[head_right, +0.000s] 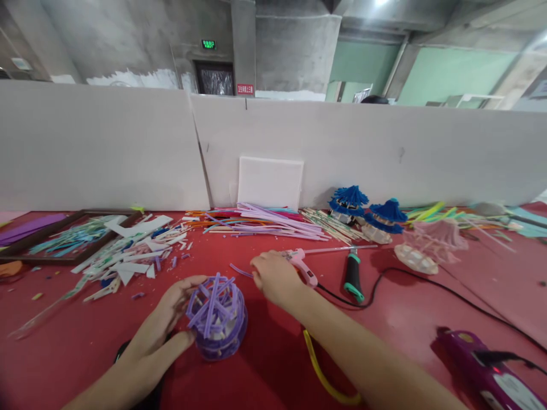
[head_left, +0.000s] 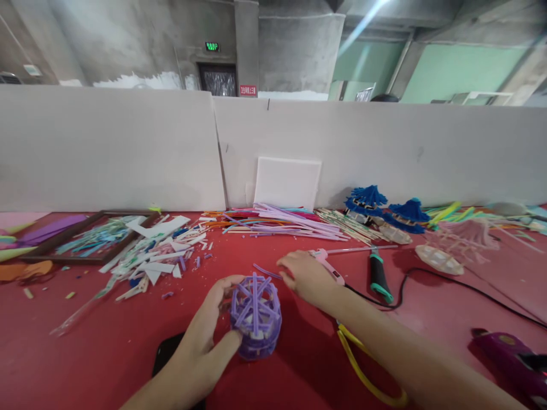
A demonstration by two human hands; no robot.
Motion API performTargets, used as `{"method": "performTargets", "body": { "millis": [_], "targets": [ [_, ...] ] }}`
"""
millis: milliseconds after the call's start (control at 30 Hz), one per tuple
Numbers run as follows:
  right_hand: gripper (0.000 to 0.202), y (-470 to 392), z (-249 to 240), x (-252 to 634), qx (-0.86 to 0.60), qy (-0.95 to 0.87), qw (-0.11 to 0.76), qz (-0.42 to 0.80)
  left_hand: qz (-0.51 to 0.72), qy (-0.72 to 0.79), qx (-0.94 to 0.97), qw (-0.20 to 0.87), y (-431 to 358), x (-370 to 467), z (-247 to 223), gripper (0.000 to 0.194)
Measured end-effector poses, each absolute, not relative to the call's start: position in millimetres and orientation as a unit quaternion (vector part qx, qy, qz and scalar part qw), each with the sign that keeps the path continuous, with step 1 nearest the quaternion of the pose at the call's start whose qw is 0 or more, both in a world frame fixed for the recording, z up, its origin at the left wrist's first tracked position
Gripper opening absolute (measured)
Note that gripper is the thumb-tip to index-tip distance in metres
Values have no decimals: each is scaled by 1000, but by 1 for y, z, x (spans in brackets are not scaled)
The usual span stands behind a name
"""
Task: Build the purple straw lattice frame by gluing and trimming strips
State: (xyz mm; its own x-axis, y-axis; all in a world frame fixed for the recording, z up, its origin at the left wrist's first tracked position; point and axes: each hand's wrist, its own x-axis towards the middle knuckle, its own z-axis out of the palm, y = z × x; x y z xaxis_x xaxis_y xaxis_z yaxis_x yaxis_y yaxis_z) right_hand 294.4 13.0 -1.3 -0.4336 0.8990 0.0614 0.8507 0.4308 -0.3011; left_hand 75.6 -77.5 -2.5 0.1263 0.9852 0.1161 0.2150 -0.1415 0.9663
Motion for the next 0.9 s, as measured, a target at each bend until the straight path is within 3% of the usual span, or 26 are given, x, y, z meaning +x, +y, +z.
{"method": "performTargets", "body": {
  "millis": [133, 333, 533, 733, 900],
  "targets": [
    [30, 33, -8, 269, -513, -850, 55, 107, 394, 477, 660, 426, -80, 72, -10, 65],
    [28, 36, 1, 328, -602, -791, 54, 89, 401, 458, 688, 395, -74, 74, -24, 105],
    [11, 21, -9, 373, -672, -735, 43, 76, 432, 435, 647, 454, -68, 81, -38, 74],
    [23, 20, -33, 376, -701, -698, 121, 82, 470, 427, 638, 435, -71, 87, -37, 81],
    [21, -1, -17, 374, -687, -694, 189, 106, 480, 432, 687, 333, -73, 90, -41, 70]
  ]
}}
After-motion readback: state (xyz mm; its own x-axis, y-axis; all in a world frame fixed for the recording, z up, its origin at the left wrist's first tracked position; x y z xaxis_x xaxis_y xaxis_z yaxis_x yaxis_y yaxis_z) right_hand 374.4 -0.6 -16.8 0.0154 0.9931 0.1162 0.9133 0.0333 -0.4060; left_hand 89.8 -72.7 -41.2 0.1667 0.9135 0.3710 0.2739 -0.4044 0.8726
